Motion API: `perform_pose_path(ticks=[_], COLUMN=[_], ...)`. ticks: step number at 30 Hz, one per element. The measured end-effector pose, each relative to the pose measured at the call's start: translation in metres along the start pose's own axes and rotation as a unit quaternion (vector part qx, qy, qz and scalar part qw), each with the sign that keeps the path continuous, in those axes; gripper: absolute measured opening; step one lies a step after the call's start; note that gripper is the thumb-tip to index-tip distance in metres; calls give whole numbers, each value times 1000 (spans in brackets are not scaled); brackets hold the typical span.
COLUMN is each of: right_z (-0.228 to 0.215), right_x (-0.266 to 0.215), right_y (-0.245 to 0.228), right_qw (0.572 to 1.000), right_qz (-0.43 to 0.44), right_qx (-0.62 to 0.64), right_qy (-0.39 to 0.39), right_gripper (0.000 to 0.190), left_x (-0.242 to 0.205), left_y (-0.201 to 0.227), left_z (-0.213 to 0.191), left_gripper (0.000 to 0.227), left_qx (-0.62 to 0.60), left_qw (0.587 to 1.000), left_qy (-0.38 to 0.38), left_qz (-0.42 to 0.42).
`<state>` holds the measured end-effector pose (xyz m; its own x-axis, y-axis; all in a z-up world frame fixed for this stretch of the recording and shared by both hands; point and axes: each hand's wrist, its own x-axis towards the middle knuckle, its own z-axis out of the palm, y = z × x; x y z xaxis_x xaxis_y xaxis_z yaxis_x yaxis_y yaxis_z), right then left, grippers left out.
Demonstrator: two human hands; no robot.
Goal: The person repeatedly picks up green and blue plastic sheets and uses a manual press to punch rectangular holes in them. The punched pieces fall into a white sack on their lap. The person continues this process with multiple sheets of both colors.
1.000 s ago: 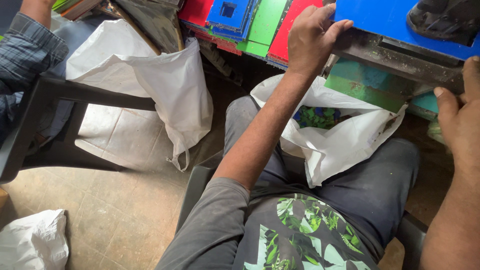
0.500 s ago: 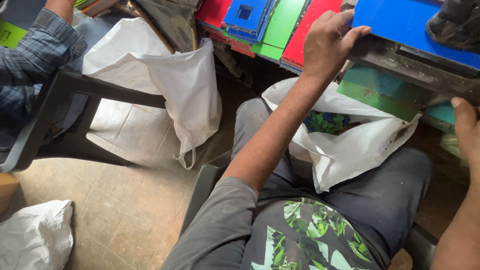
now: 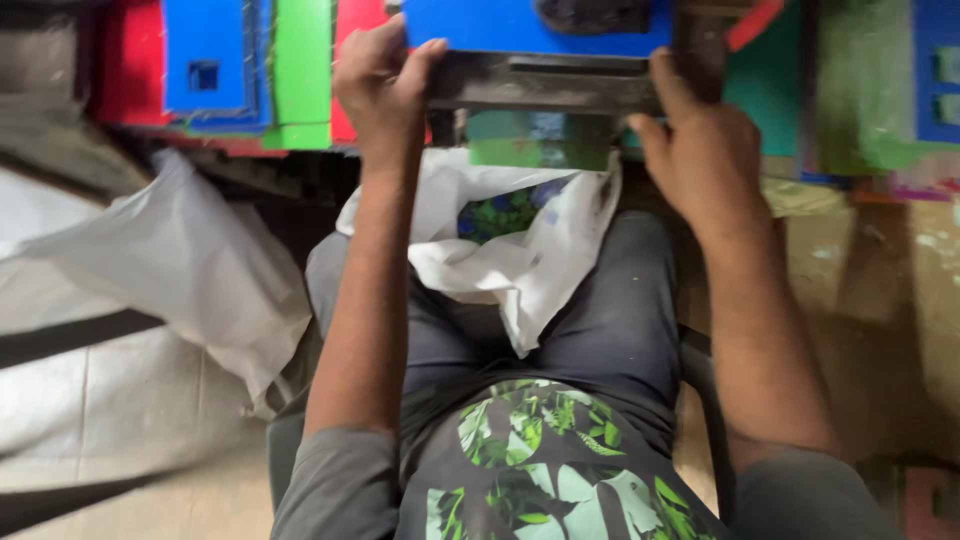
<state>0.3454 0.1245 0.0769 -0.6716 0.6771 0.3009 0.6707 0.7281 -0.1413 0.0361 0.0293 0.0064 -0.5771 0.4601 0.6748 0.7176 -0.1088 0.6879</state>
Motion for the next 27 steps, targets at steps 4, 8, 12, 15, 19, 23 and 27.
perform_pose_path(ticks=[4, 8, 12, 15, 19, 23, 27], right_z=[1, 1, 2, 1, -3, -4, -5], right_x=[1, 1, 4, 4, 6, 10, 14], right_y=[-1, 2, 0, -2, -3, -5, -6], right_qw=[999, 1000, 999, 999, 998, 997, 998], right_qz=[25, 3, 26, 13, 31, 46, 21], right_qx=[27, 14, 23, 27, 51, 70, 56], right_qy=[-17, 13, -2, 23, 9, -5, 36], right_gripper=[59, 58, 57, 55, 53, 51, 44], left_x=[-3, -1, 0, -3, -2, -3, -2], left_y=[9, 14, 13, 12, 13, 13, 15], left_z=[-4, -4, -6, -6, -5, -6, -6], left_gripper=[36, 36, 36, 35, 34, 33, 33], left_qx=[-23, -43, -41, -58, -74, -90, -98], left_qw=[1000, 999, 998, 996, 995, 993, 989], left_qy=[2, -2, -6, -17, -19, -16, -26], left_qz=[-21, -31, -39, -60, -58, -71, -112])
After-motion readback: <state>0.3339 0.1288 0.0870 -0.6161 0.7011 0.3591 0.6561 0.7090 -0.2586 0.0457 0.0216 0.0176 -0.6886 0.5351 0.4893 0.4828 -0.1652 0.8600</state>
